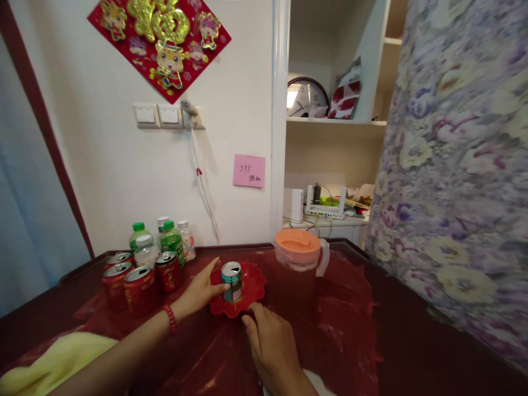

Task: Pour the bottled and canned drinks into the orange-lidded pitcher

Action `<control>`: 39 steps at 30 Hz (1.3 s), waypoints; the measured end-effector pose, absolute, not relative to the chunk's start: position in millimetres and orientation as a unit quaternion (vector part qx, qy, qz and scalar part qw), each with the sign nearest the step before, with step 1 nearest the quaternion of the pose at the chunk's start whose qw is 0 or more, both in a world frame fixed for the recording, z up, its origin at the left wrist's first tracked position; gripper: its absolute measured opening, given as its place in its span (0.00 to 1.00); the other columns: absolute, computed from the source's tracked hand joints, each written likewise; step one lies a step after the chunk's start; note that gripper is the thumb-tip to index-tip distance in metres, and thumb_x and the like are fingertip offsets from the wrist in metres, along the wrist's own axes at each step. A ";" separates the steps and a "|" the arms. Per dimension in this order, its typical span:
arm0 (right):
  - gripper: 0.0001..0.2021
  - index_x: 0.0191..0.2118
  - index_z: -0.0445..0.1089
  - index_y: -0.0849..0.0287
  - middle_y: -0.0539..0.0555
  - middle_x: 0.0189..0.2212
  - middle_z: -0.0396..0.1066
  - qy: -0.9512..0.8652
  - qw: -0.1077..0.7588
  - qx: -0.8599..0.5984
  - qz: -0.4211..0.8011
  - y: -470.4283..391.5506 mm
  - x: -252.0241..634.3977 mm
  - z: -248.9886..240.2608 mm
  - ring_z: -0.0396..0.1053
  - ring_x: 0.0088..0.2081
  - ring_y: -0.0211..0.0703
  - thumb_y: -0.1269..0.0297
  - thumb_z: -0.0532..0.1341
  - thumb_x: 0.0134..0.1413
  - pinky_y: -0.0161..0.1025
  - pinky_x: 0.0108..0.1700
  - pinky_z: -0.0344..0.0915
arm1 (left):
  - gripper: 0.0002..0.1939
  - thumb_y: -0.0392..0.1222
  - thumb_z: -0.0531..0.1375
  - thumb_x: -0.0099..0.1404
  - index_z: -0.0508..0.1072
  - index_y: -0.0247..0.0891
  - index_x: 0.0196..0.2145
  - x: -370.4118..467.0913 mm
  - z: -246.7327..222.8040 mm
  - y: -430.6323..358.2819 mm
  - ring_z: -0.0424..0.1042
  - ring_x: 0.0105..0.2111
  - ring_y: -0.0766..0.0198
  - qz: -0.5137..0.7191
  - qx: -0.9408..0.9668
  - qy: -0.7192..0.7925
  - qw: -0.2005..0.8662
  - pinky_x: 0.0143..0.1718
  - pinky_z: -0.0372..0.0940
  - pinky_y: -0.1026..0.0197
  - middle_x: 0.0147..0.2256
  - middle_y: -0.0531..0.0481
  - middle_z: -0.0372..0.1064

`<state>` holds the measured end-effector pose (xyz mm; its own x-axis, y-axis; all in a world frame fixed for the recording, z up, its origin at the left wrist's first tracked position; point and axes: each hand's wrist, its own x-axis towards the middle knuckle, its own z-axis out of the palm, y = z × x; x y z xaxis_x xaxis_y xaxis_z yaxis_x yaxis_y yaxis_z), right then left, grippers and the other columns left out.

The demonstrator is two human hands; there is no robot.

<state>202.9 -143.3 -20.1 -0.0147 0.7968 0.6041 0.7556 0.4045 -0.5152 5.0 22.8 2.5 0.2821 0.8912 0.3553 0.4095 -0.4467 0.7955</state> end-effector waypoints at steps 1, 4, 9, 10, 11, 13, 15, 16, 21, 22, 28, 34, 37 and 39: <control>0.18 0.48 0.72 0.53 0.50 0.37 0.80 -0.715 0.441 -0.542 0.017 -143.8 202.9 -20.3 0.79 0.38 0.42 0.53 0.46 0.76 0.33 0.40 0.67 | 0.44 0.43 0.70 0.53 0.63 0.33 0.65 2.3 6.7 16.5 0.62 0.67 0.40 0.422 0.739 0.437 0.290 0.69 0.56 0.39 0.67 0.30 0.62; 0.17 0.48 0.72 0.53 0.51 0.37 0.80 -0.726 0.435 -0.532 -0.001 -145.0 203.3 -22.6 0.79 0.37 0.42 0.54 0.48 0.76 0.33 0.41 0.69 | 0.38 0.46 0.67 0.58 0.64 0.36 0.64 -7.9 23.5 -13.9 0.65 0.66 0.44 0.463 0.727 0.422 0.282 0.67 0.60 0.41 0.66 0.34 0.63; 0.16 0.49 0.72 0.52 0.51 0.38 0.80 -0.740 0.431 -0.517 -0.017 -141.8 204.3 -33.5 0.80 0.38 0.41 0.55 0.49 0.75 0.34 0.41 0.72 | 0.28 0.46 0.65 0.62 0.70 0.42 0.60 -27.0 47.9 -80.5 0.70 0.61 0.47 0.487 0.729 0.387 0.286 0.64 0.64 0.44 0.61 0.40 0.69; 0.16 0.49 0.72 0.52 0.51 0.38 0.80 -0.740 0.435 -0.513 -0.025 -140.4 204.5 -36.5 0.80 0.37 0.41 0.55 0.49 0.75 0.34 0.40 0.72 | 0.27 0.46 0.65 0.62 0.71 0.43 0.59 -31.1 49.9 -91.5 0.70 0.61 0.47 0.489 0.729 0.384 0.287 0.64 0.64 0.44 0.61 0.41 0.70; 0.16 0.49 0.72 0.51 0.51 0.39 0.81 -0.740 0.439 -0.509 -0.034 -138.8 205.0 -39.5 0.80 0.37 0.41 0.54 0.49 0.75 0.34 0.40 0.73 | 0.26 0.45 0.65 0.62 0.71 0.44 0.58 -35.3 50.7 -100.8 0.70 0.61 0.47 0.490 0.729 0.385 0.284 0.64 0.64 0.44 0.60 0.41 0.70; 0.16 0.49 0.73 0.51 0.52 0.39 0.81 -0.742 0.441 -0.500 -0.062 -135.9 206.4 -45.3 0.81 0.37 0.43 0.53 0.49 0.75 0.35 0.38 0.73 | 0.24 0.44 0.65 0.62 0.73 0.45 0.57 -44.0 48.6 -114.1 0.70 0.60 0.47 0.492 0.729 0.393 0.268 0.65 0.64 0.44 0.59 0.42 0.71; 0.17 0.49 0.73 0.52 0.53 0.39 0.82 -0.753 0.428 -0.492 -0.091 -133.3 208.3 -50.6 0.81 0.37 0.44 0.54 0.49 0.75 0.35 0.38 0.74 | 0.23 0.44 0.64 0.63 0.74 0.46 0.56 -52.2 42.9 -120.4 0.70 0.60 0.47 0.495 0.728 0.407 0.243 0.65 0.64 0.43 0.59 0.43 0.72; 0.17 0.50 0.73 0.52 0.53 0.40 0.82 -0.760 0.416 -0.489 -0.103 -132.3 209.3 -53.0 0.81 0.37 0.44 0.54 0.49 0.75 0.35 0.38 0.74 | 0.23 0.44 0.64 0.63 0.74 0.46 0.56 -55.8 39.4 -121.5 0.70 0.61 0.47 0.499 0.726 0.414 0.231 0.65 0.64 0.43 0.59 0.43 0.72; 0.19 0.49 0.72 0.53 0.53 0.38 0.82 -0.756 0.396 -0.509 -0.112 -130.1 213.2 -59.9 0.81 0.36 0.44 0.53 0.46 0.76 0.36 0.37 0.74 | 0.22 0.46 0.64 0.64 0.74 0.46 0.56 -65.6 28.4 -118.3 0.71 0.60 0.48 0.539 0.696 0.435 0.187 0.64 0.66 0.45 0.59 0.43 0.72; 0.19 0.49 0.72 0.53 0.53 0.39 0.82 -0.755 0.396 -0.511 -0.107 -130.3 214.1 -59.9 0.81 0.37 0.44 0.53 0.46 0.76 0.36 0.38 0.75 | 0.22 0.47 0.64 0.64 0.74 0.46 0.55 -66.4 28.2 -117.6 0.71 0.60 0.48 0.543 0.693 0.437 0.182 0.64 0.66 0.46 0.58 0.44 0.73; 0.17 0.50 0.73 0.51 0.52 0.40 0.82 -0.756 0.407 -0.506 -0.076 -132.4 213.9 -56.6 0.82 0.38 0.43 0.52 0.49 0.75 0.34 0.38 0.75 | 0.21 0.47 0.63 0.65 0.74 0.45 0.55 -70.8 27.8 -116.6 0.72 0.58 0.49 0.539 0.695 0.446 0.168 0.63 0.67 0.46 0.57 0.44 0.74; 0.14 0.49 0.73 0.52 0.52 0.40 0.82 -0.775 0.387 -0.495 -0.073 -135.1 216.3 -49.7 0.82 0.37 0.42 0.56 0.51 0.74 0.32 0.38 0.75 | 0.20 0.47 0.63 0.65 0.74 0.46 0.54 -75.7 23.6 -118.2 0.73 0.58 0.49 0.531 0.697 0.452 0.168 0.62 0.69 0.47 0.56 0.44 0.74; 0.13 0.51 0.72 0.52 0.51 0.41 0.82 -0.789 0.370 -0.484 -0.080 -135.6 219.2 -47.9 0.82 0.39 0.42 0.58 0.52 0.74 0.31 0.39 0.74 | 0.19 0.47 0.63 0.65 0.75 0.46 0.54 -76.6 22.5 -118.8 0.73 0.57 0.50 0.528 0.698 0.454 0.168 0.61 0.69 0.47 0.56 0.44 0.74; 0.14 0.51 0.72 0.52 0.51 0.41 0.82 -0.780 0.379 -0.490 -0.088 -135.3 217.9 -50.0 0.82 0.38 0.43 0.56 0.51 0.74 0.33 0.39 0.75 | 0.19 0.46 0.62 0.65 0.74 0.46 0.53 -76.6 21.9 -119.1 0.73 0.57 0.50 0.525 0.699 0.455 0.168 0.61 0.69 0.47 0.56 0.44 0.74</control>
<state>217.9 -135.3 -50.0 -0.2320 0.6974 0.6781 0.8312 0.5043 -0.2343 -76.6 -119.1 21.9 0.0337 0.8128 0.5816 0.4599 -0.5292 0.7130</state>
